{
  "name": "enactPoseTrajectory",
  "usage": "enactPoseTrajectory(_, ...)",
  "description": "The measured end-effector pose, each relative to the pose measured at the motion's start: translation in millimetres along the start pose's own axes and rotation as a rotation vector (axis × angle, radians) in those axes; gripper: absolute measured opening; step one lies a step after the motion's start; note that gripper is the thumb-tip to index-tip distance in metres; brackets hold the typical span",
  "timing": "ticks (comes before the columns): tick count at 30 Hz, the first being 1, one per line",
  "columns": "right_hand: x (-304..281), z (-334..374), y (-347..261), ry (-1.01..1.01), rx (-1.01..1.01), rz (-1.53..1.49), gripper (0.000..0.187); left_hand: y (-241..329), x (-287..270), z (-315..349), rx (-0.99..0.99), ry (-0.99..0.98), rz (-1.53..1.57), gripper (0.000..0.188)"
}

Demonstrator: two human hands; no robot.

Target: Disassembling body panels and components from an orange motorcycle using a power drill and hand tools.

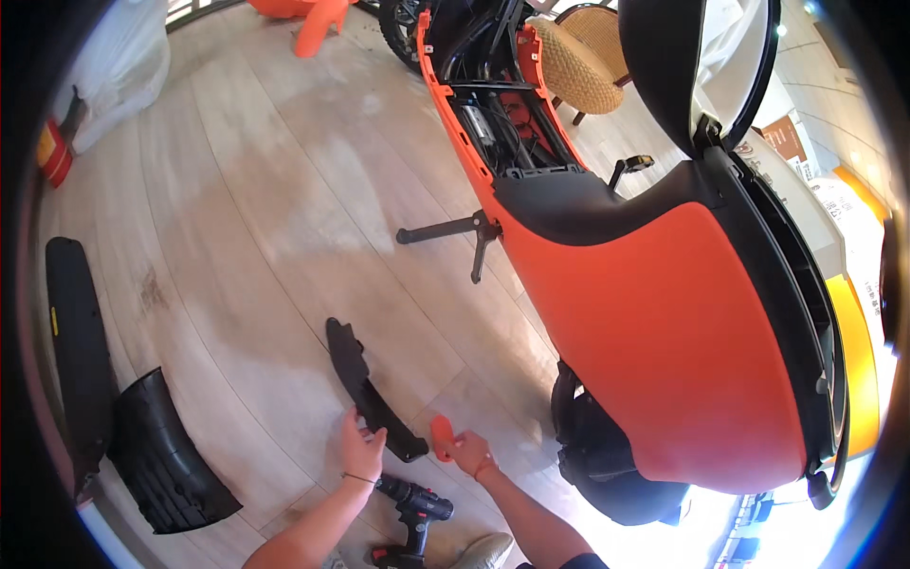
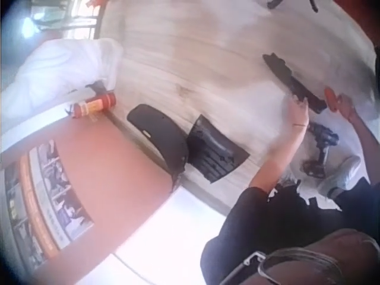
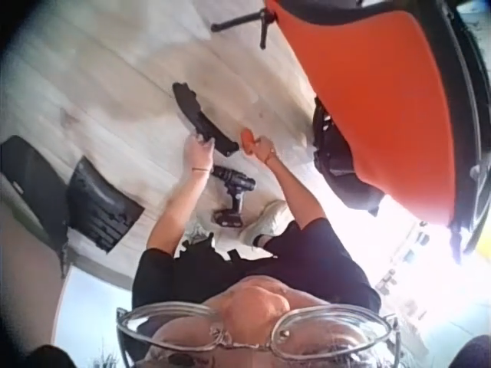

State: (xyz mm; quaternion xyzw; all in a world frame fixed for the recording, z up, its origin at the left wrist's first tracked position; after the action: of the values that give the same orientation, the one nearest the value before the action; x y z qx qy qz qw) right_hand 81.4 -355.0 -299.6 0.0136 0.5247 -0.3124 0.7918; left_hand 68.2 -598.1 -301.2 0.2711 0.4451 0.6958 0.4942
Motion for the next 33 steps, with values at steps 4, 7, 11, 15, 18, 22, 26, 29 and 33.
enactPoseTrajectory(4, 16, 22, 48, 0.029, 0.168, -0.557, 0.046, -28, 18, 7, 0.199, -0.064, -0.242, 0.062)
enactPoseTrajectory(7, -4, 39, 0, 0.018, 0.194, -0.673, 0.037, -17, -2, 5, 0.272, -0.072, -0.398, 0.048)
enactPoseTrajectory(11, -20, 44, -26, -0.088, 0.217, -0.736, 0.024, 27, -99, 44, -0.206, -0.008, 0.258, 0.032)
enactPoseTrajectory(15, -12, 35, -48, -0.15, -0.043, -0.631, 0.027, -65, -307, 130, -0.445, 0.634, 0.239, 0.026)
enactPoseTrajectory(18, 1, 36, -68, -0.25, 0.005, -0.575, 0.03, -44, -377, 154, -0.729, 1.001, 0.51, 0.044)
enactPoseTrajectory(22, 4, 39, -100, -0.332, -0.02, -0.404, 0.041, -15, -386, 103, -0.564, 0.761, 0.945, 0.043)
enactPoseTrajectory(26, -3, 32, -102, -0.338, 0.057, -0.484, 0.046, -11, -412, 44, -0.479, 0.832, 0.778, 0.023)
enactPoseTrajectory(29, -5, 34, -107, -0.343, 0.132, -0.545, 0.046, 23, -458, -8, -0.261, 0.695, 0.691, 0.016)
enactPoseTrajectory(33, -1, 29, -88, -0.311, 0.118, -0.555, 0.044, 130, -468, -58, -0.257, 0.777, 0.784, 0.016)
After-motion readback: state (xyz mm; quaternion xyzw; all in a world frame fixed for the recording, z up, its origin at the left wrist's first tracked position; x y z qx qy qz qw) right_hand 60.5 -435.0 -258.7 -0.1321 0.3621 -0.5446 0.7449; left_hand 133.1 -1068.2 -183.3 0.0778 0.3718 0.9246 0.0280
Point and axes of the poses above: each hand's wrist, its own z-axis away from the middle knuckle, its own x-axis out of the palm, y = z × x, the point moved 4 cm from there along -z, towards the middle knuckle, and after that the axes turned 11 degrees about y, right-handed, at the moved point
